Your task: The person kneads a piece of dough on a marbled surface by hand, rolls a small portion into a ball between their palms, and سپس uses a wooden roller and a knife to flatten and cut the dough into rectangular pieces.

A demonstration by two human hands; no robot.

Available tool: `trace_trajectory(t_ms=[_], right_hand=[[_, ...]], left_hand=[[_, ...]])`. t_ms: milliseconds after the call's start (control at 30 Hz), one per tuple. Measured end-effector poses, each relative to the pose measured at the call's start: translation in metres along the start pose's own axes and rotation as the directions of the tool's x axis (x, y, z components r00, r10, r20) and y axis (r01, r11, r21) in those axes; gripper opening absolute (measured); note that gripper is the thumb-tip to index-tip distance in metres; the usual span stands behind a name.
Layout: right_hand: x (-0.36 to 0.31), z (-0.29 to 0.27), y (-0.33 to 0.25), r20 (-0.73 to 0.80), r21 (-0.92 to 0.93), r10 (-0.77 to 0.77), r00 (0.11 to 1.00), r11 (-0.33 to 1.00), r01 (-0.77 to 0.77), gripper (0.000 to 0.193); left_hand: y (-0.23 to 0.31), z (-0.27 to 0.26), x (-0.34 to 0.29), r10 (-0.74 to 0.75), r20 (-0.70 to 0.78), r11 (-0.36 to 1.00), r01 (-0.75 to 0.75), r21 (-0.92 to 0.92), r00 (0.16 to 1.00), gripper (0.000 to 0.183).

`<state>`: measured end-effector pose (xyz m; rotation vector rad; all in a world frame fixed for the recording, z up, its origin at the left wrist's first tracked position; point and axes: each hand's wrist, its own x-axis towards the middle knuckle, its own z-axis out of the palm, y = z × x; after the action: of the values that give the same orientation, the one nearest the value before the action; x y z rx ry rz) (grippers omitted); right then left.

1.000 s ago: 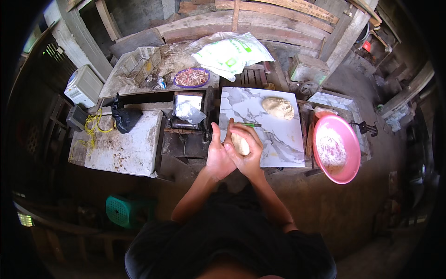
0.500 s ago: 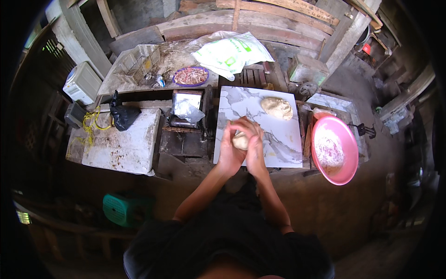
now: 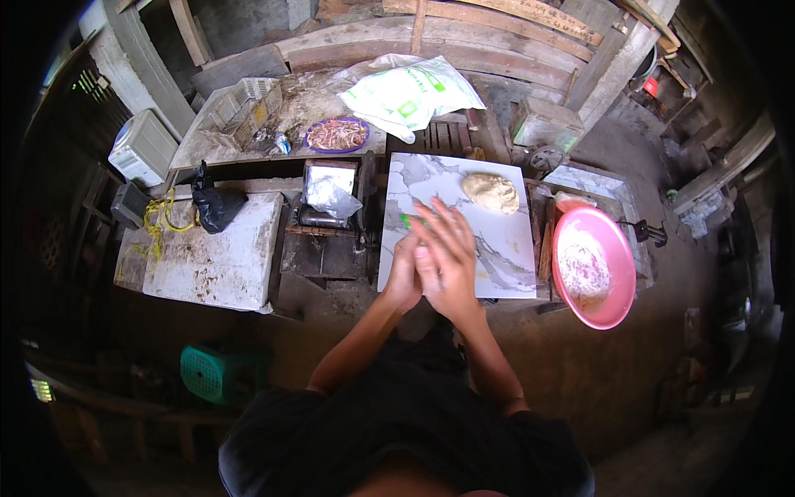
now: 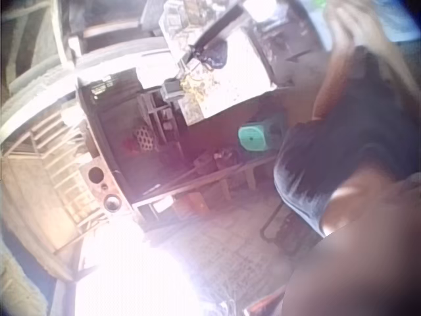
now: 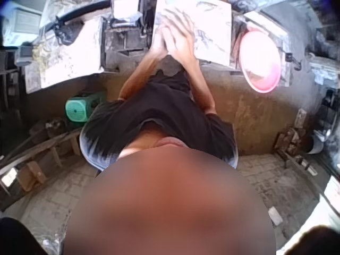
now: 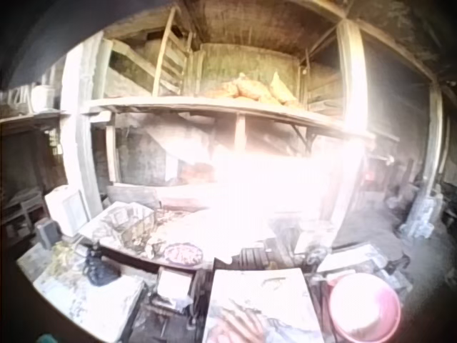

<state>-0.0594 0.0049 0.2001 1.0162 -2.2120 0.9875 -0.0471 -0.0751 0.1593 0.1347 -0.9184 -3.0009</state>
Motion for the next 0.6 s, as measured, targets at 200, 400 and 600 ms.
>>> trace_trajectory(t_ms=[200, 400, 600], right_hand=[[0.011, 0.01, -0.001, 0.021, 0.15, 0.023, 1.0, 0.988, -0.026, 0.041], [0.024, 0.009, 0.001, 0.163, -0.052, -0.109, 0.981, 0.992, 0.118, 0.05], [0.001, 0.013, -0.024, 0.228, 0.034, -0.217, 0.949, 0.976, 0.214, 0.051]], left_hand=[[0.034, 0.004, 0.003, 0.199, 0.224, 0.948, -0.129, -0.291, 0.954, 0.064], [0.015, -0.009, -0.011, 0.175, 0.272, 0.98, -0.193, 0.042, 0.946, 0.059], [0.014, -0.001, -0.004, 0.276, 0.382, 0.952, -0.195, -0.237, 0.882, 0.058]])
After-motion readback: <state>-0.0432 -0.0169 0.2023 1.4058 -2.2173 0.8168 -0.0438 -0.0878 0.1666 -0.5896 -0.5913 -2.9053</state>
